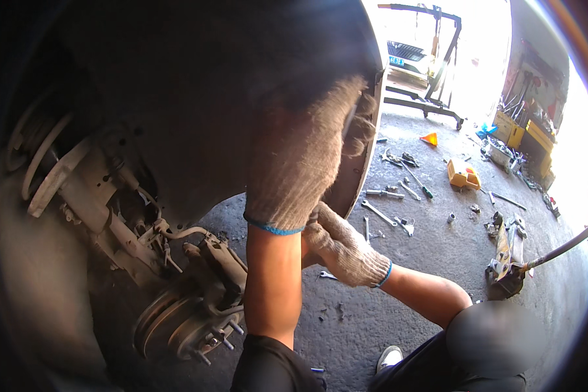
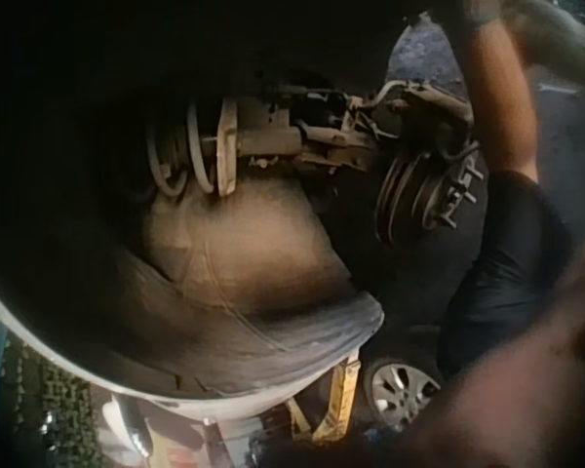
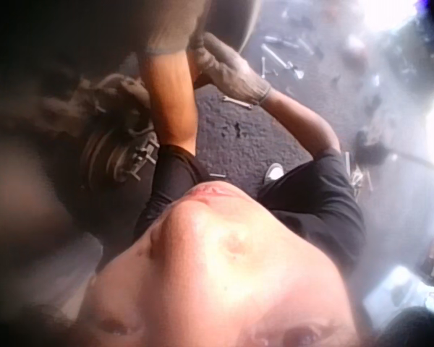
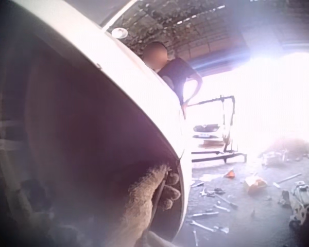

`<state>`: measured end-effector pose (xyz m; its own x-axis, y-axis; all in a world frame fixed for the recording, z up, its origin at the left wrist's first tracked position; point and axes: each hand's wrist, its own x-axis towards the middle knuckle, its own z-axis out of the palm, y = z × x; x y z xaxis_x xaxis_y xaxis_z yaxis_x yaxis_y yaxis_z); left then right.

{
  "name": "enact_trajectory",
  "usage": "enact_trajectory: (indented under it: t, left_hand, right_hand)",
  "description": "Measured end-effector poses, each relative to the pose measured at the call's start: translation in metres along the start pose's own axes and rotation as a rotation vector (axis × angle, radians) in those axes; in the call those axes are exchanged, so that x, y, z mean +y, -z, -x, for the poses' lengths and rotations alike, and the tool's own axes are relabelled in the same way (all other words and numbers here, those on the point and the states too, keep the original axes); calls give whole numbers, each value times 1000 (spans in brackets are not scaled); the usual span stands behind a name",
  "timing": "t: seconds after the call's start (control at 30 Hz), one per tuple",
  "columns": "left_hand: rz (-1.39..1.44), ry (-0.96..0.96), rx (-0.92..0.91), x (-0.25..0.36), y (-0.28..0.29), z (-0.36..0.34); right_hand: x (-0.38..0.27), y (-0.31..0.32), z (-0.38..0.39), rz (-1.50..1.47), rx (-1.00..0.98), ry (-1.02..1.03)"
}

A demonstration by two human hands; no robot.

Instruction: The person sorts through a metal bin of hardware to select a bolt, then moves to a white car to work on the front brake assembly using a screwdriver. The person manipulates the brake caliper and surrounding components while another mechanic works under the hood.

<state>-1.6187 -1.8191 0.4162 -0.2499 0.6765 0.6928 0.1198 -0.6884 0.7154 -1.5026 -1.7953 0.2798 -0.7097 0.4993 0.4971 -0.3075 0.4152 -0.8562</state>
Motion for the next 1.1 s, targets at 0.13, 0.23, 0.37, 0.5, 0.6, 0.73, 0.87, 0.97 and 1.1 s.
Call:
enact_trajectory:
  t: [0.13,0.23,0.37,0.5,0.6,0.73,0.87,0.97,1.1]
  left_hand:
    - [123,174,49,-7,0,-4]
    - [-245,-256,34,-18,8,-5]
    - [-466,-465,-16,-30,13,-1]
    - [-619,-503,55,-34,7,6]
    - [-668,-513,77,-33,4,11]
    - [-712,-519,96,-30,1,15]
    - [-767,-515,123,-27,-4,16]
    - [-819,-508,137,-21,-7,19]
    - [-907,-493,143,-11,-10,23]
  right_hand:
    - [5,-7,-5,-82,-8,-153]
    - [11,-10,-7,-207,-73,-204]
    - [24,-11,-13,-129,-114,-85]
    - [41,-13,-20,156,-135,43]
    - [50,-15,-21,99,-113,-76]
    - [66,-20,-24,-65,-86,2]
    - [86,-24,-44,431,-225,457]
    - [87,-29,-57,39,-215,195]
    - [57,-45,-66,-298,-290,63]
